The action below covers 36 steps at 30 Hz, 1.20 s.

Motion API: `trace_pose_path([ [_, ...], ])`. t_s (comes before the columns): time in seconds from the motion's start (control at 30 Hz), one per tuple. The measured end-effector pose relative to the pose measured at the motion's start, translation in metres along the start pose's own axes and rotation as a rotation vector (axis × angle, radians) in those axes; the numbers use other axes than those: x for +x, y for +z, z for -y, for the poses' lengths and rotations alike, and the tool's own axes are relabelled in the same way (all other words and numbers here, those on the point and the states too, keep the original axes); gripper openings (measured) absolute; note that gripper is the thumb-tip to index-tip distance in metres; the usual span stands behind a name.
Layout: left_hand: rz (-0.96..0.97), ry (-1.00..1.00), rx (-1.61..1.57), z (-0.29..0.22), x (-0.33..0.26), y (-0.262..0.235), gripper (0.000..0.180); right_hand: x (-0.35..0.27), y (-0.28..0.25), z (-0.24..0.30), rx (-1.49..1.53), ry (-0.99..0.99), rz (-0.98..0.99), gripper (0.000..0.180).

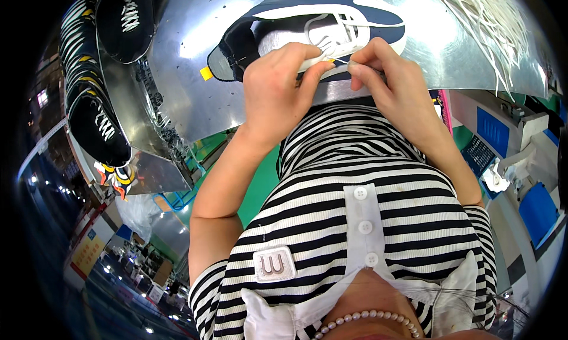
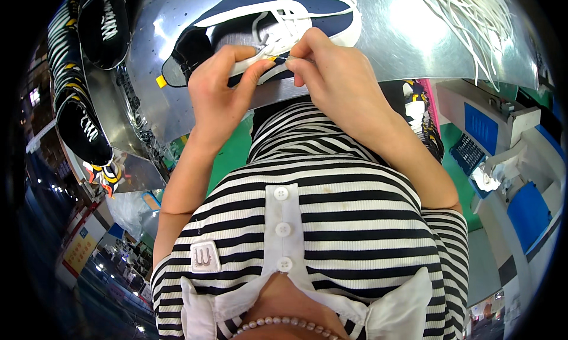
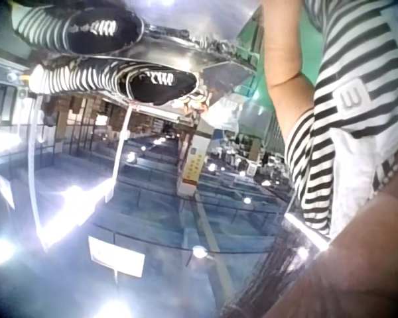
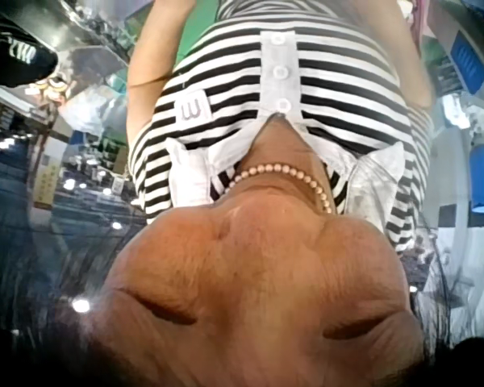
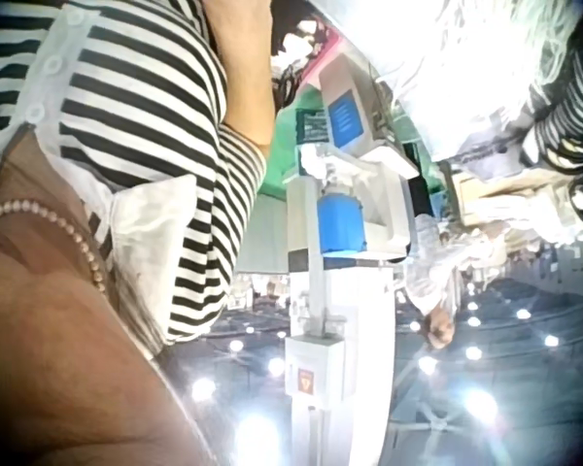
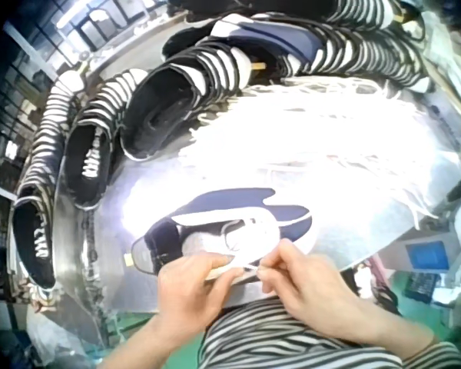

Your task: The person laces a blue and white sneaker by threading white shoelaces through the eyelets using a small metal tool. They repeatedly pull the laces tight and adjust the shoe on the metal workbench.

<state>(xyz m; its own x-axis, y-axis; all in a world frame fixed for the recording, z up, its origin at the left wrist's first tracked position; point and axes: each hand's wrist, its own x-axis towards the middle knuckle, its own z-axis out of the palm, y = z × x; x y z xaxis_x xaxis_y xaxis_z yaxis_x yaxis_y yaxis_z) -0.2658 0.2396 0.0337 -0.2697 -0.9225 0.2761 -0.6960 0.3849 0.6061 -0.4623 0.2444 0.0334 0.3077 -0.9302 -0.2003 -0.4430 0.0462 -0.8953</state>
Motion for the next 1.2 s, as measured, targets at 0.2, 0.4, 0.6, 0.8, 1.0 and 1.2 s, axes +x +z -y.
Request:
trace_pose_path([
  [0.2, -0.072, 0.152, 0.056, 0.012, -0.004, 0.004, 0.014, 0.016, 0.022, -0.009, -0.127, -0.129, -0.115, 0.018],
  [0.4, -0.044, 0.050, -0.125, 0.008, -0.005, 0.004, 0.013, 0.007, 0.002, -0.004, -0.373, -0.196, -0.095, 0.021],
  [0.6, -0.030, 0.078, -0.111, 0.005, -0.005, 0.010, 0.014, 0.019, 0.025, -0.011, -0.323, -0.280, -0.158, 0.019],
  [0.8, -0.121, 0.239, 0.046, 0.005, -0.020, 0.007, 0.024, -0.003, -0.037, 0.018, -0.292, -0.247, -0.215, 0.013],
  [1.0, -0.083, 0.419, 0.021, 0.008, -0.023, 0.005, 0.034, 0.048, -0.019, 0.020, -0.481, -0.394, 0.251, 0.019],
  [1.2, -0.063, 0.388, -0.096, 0.011, -0.022, 0.005, 0.034, 0.044, -0.016, 0.012, -0.107, -0.263, 0.198, 0.021],
])
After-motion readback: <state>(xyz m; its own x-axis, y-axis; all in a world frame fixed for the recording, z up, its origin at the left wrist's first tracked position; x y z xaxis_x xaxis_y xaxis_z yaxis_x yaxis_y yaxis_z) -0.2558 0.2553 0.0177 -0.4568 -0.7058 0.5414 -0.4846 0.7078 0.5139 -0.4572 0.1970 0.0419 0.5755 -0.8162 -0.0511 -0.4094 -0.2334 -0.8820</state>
